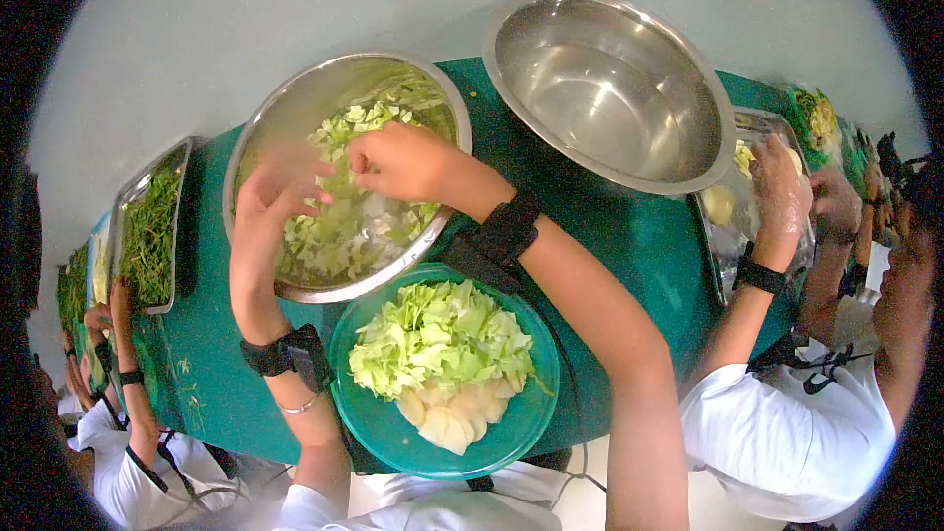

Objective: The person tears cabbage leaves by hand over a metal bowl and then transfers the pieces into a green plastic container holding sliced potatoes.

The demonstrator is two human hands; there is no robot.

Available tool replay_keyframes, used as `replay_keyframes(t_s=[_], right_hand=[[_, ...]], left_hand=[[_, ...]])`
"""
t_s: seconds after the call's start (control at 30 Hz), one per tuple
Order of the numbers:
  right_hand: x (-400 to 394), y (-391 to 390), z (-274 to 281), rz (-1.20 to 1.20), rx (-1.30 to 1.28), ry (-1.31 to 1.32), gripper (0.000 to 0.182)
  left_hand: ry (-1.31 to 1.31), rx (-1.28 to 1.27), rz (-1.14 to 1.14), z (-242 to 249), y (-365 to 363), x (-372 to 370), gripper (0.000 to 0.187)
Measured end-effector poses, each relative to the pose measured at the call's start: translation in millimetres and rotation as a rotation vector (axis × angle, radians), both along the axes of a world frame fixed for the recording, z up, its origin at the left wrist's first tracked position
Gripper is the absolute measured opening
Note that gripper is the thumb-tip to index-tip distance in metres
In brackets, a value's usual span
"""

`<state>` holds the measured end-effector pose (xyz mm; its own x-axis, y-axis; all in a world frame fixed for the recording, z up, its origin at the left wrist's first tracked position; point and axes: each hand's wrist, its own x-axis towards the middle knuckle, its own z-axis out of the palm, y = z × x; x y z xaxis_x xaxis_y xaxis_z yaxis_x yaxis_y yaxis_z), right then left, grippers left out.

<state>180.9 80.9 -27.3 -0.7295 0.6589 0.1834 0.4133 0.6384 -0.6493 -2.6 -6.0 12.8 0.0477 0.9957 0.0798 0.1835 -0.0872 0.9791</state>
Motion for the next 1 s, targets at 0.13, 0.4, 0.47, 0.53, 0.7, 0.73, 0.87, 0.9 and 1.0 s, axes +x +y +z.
replay_keyframes(t_s=[0.13, 0.4, 0.47, 0.53, 0.7, 0.73, 0.87, 0.9, 1.0], right_hand=[[-0.8, 0.8, -6.2, 0.037, -0.049, 0.052, 0.014], [-0.1, -3.7, 3.5, 0.123, -0.146, 0.256, 0.015], [-0.2, -4.2, 6.1, 0.136, -0.195, 0.264, 0.016], [0.9, -5.1, 9.0, 0.15, -0.269, 0.248, 0.017], [0.1, -5.1, 8.5, 0.164, -0.299, 0.247, 0.019], [0.3, -5.0, 8.6, 0.158, -0.293, 0.265, 0.019], [-0.1, -2.8, 3.3, 0.138, -0.229, 0.274, 0.023], [-0.2, -2.2, 2.8, 0.138, -0.225, 0.241, 0.026], [1.5, -0.4, -10.2, 0.096, -0.006, 0.003, 0.035]], left_hand=[[0.064, -0.017, 0.006, -11.8, 5.2, -7.2, 0.022], [0.308, 0.068, 0.049, -18.2, 4.3, 1.9, 0.022], [0.39, 0.069, 0.022, -13.7, 2.9, 5.6, 0.019], [0.448, 0.07, 0.009, -13.6, 1.9, 5.6, 0.017], [0.474, 0.085, 0.004, -15.8, 3.3, 2.7, 0.013], [0.463, 0.085, 0.009, -17.3, 4.6, 1.3, 0.012], [0.425, 0.082, 0.022, -16.7, 6.2, -0.3, 0.011], [0.417, 0.08, 0.023, -15.3, 5.9, 0.3, 0.011], [0.412, 0.062, 0.012, -18.3, 6.2, -1.3, 0.013]])
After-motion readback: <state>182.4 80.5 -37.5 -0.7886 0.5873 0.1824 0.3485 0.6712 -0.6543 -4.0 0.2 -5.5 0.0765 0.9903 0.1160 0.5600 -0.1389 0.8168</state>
